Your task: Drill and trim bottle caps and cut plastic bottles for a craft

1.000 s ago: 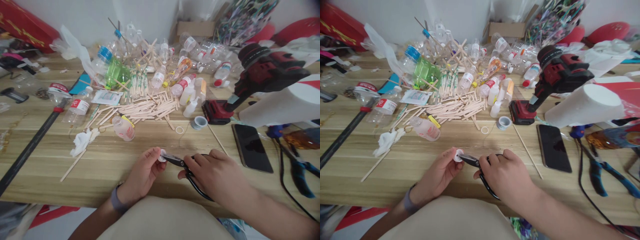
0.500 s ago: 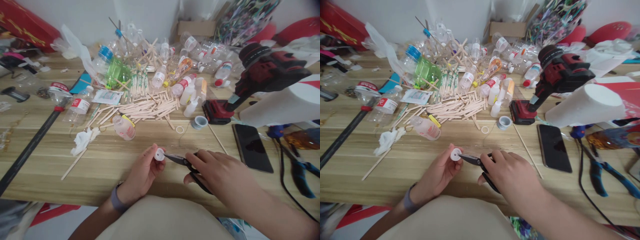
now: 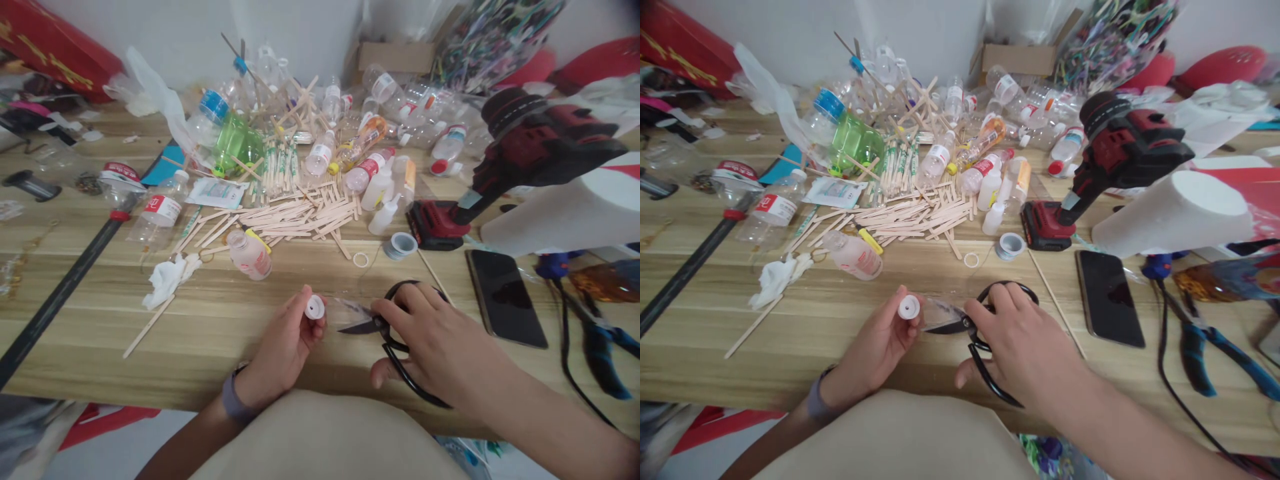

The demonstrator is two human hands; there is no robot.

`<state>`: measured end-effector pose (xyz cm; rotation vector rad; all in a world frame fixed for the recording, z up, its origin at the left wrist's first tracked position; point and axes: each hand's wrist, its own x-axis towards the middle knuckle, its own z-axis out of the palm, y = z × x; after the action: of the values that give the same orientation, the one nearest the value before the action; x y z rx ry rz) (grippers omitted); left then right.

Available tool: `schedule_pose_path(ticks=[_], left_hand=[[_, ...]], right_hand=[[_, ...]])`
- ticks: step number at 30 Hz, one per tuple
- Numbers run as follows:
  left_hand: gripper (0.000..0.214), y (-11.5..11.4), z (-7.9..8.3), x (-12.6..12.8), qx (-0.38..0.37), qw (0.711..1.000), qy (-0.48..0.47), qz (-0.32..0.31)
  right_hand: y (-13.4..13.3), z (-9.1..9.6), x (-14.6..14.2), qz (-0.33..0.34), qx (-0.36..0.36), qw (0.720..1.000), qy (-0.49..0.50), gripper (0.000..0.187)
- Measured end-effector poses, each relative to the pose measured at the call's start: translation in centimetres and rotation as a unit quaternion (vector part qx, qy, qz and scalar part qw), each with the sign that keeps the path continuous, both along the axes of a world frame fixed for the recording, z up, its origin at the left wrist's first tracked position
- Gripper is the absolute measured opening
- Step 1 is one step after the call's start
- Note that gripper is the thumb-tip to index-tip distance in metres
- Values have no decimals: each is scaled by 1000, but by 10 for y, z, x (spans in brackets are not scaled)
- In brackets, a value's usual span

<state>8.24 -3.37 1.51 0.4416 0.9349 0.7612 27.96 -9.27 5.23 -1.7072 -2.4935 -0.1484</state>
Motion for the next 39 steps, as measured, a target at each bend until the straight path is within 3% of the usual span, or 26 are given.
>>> schedule_pose_path(ticks=[10,15,19,32,39], left_hand=[[33,-4,0,1,55,997,55,10],[37,-6,0,2,53,995,89,14],[41,-7,-2,3,67,993,100,6],[46,-6,4,5,64,991,119,-11],[54,-4,5,6,14,997,79,-12]], right_hand=[[-7,4,-16,-3,29,999,-37,62],[-4,5,-24,4,-11,998,-65,37],[-1,5,-26,4,-8,997,-71,30],[2,5,-30,21,22,995,-94,27],[4,-3,-22,40,2,997,-61,32]])
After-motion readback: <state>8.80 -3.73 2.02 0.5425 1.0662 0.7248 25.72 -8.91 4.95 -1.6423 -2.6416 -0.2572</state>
